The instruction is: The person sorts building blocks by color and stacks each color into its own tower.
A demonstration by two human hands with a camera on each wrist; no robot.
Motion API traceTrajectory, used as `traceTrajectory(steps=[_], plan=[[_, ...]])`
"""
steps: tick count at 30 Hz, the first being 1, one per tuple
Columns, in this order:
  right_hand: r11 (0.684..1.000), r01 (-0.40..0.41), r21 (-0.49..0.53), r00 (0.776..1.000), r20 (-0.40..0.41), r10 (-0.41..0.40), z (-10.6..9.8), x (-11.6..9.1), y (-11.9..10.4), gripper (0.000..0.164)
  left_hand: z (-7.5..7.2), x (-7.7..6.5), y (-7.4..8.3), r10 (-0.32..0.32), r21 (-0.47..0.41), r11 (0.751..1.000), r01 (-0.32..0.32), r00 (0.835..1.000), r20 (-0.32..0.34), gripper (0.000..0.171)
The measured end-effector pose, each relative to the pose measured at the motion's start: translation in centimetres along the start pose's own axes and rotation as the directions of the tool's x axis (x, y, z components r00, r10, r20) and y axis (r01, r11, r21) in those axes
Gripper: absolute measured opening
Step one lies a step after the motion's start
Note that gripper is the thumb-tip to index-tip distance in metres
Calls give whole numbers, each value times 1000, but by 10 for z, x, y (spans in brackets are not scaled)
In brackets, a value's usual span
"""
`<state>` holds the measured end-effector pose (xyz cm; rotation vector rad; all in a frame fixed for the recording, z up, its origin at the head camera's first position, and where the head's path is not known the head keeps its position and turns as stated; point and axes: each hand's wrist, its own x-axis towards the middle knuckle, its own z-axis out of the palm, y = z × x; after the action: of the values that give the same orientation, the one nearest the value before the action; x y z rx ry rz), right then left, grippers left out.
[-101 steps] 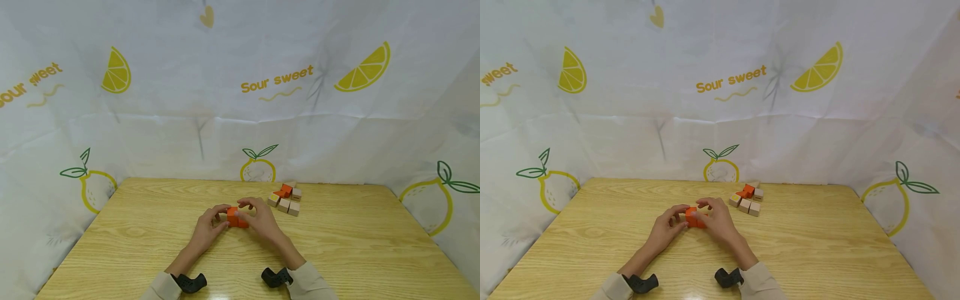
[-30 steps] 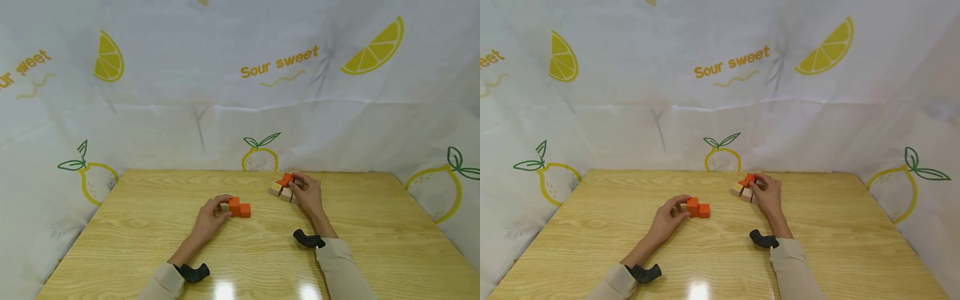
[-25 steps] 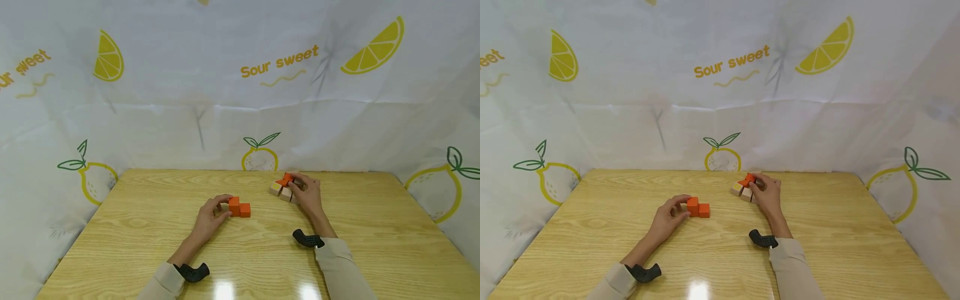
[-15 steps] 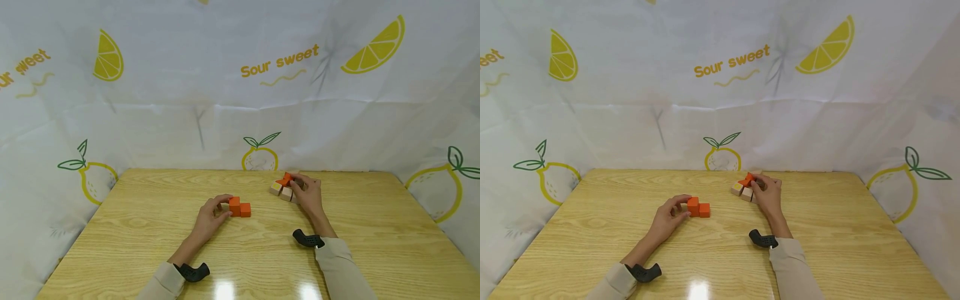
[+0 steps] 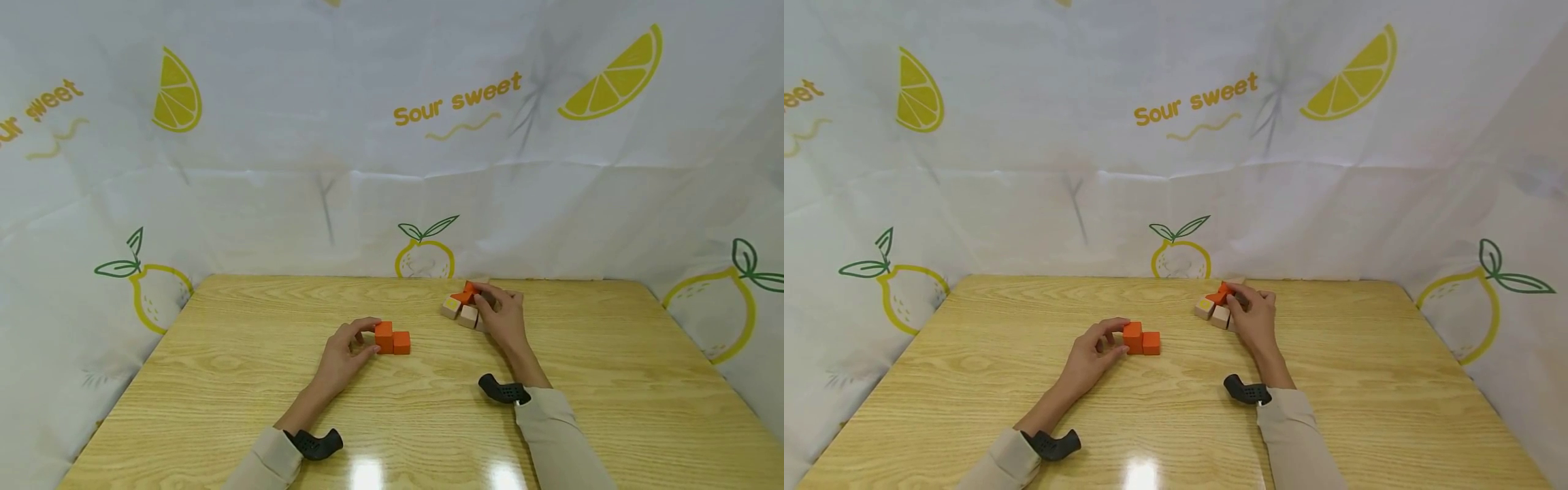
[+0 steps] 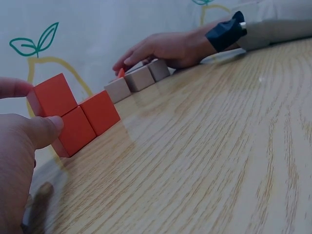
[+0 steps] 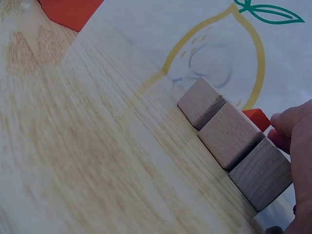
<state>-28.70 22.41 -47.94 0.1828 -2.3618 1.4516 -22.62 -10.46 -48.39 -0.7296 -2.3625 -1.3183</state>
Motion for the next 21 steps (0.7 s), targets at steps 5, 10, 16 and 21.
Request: traceTrajectory(steps=[5,10,16,21], plan=[[998,44,-52,999,-2,-44,1,0,-2,30,0,0,0,4,0,1000,-4,1000,-5,48],[993,51,-109,996,-62,-58,1,0,-3,24,0,0,1,-8,-4,1000,8,1000,-3,47],[984,78,-158,986,-136,-100,-1,0,-3,19,0,0,0,0,2,1000,0,1000,-6,47],[996,7,-93,994,-110,-18,-2,0,-4,31,1,0,1,12,4,1000,-12,1000,-12,49]])
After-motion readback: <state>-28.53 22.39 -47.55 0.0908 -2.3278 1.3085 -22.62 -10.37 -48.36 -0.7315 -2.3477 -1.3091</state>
